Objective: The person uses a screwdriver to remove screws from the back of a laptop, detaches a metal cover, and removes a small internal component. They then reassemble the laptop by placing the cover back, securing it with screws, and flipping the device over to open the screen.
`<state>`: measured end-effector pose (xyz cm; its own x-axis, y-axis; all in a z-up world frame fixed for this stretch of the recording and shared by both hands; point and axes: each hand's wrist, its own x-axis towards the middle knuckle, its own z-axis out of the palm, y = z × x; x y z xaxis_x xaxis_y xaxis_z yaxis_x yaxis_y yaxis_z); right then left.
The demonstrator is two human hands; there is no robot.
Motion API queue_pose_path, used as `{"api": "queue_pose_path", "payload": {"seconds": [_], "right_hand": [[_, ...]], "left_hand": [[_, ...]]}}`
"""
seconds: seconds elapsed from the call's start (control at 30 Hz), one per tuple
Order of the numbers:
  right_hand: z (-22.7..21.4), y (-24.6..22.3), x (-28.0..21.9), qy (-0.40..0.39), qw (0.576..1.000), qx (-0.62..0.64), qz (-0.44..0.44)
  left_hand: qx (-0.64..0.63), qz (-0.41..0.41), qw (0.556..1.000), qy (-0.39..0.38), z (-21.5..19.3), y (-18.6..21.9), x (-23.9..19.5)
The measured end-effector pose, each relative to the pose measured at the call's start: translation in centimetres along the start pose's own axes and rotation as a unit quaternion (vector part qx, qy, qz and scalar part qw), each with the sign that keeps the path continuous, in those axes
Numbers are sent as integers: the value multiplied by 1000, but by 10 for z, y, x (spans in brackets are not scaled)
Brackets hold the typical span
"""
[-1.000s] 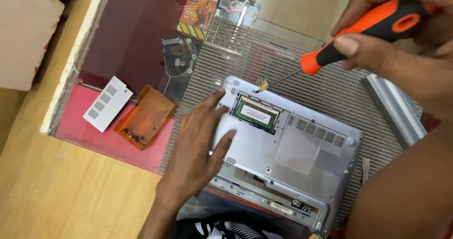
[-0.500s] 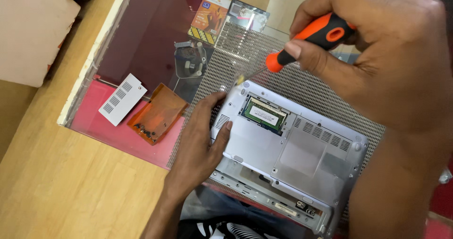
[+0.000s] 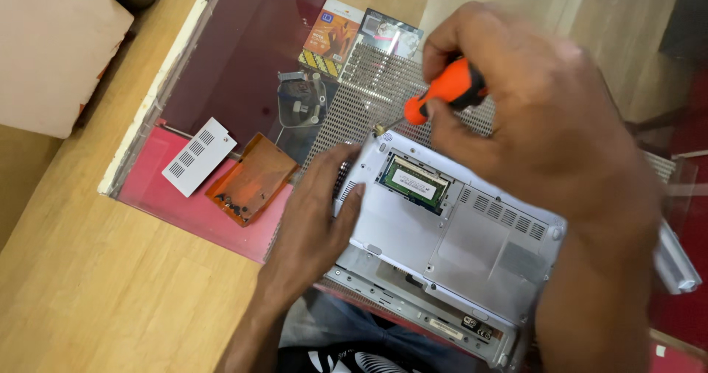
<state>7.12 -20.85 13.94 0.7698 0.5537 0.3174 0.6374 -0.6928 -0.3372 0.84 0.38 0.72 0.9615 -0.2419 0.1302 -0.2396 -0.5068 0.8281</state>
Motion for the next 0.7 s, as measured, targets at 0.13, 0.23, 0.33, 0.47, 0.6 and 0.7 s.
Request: {"api": "queue_pose_path", "payload": {"seconds": [0.13, 0.23, 0.33, 0.47, 0.6, 0.7], "right_hand": [[9, -9, 8, 32, 998, 28, -47], [15, -13, 11, 51, 997, 11, -51], [25, -17, 14, 75, 997, 27, -17], [31, -10, 7, 97, 989, -107, 28], [25, 2, 1, 63, 984, -154, 58], [19, -1, 3, 38, 988, -139, 52]], "left_hand": [[14, 78, 995, 55, -12, 10, 32], [-16, 124, 992, 10, -17, 21, 58], [-90, 108, 990, -18, -10, 20, 75], [-101, 141, 984, 42, 3, 7, 81], [-146, 189, 969, 62, 7, 7, 83], [-152, 181, 970, 61, 10, 5, 80]]}}
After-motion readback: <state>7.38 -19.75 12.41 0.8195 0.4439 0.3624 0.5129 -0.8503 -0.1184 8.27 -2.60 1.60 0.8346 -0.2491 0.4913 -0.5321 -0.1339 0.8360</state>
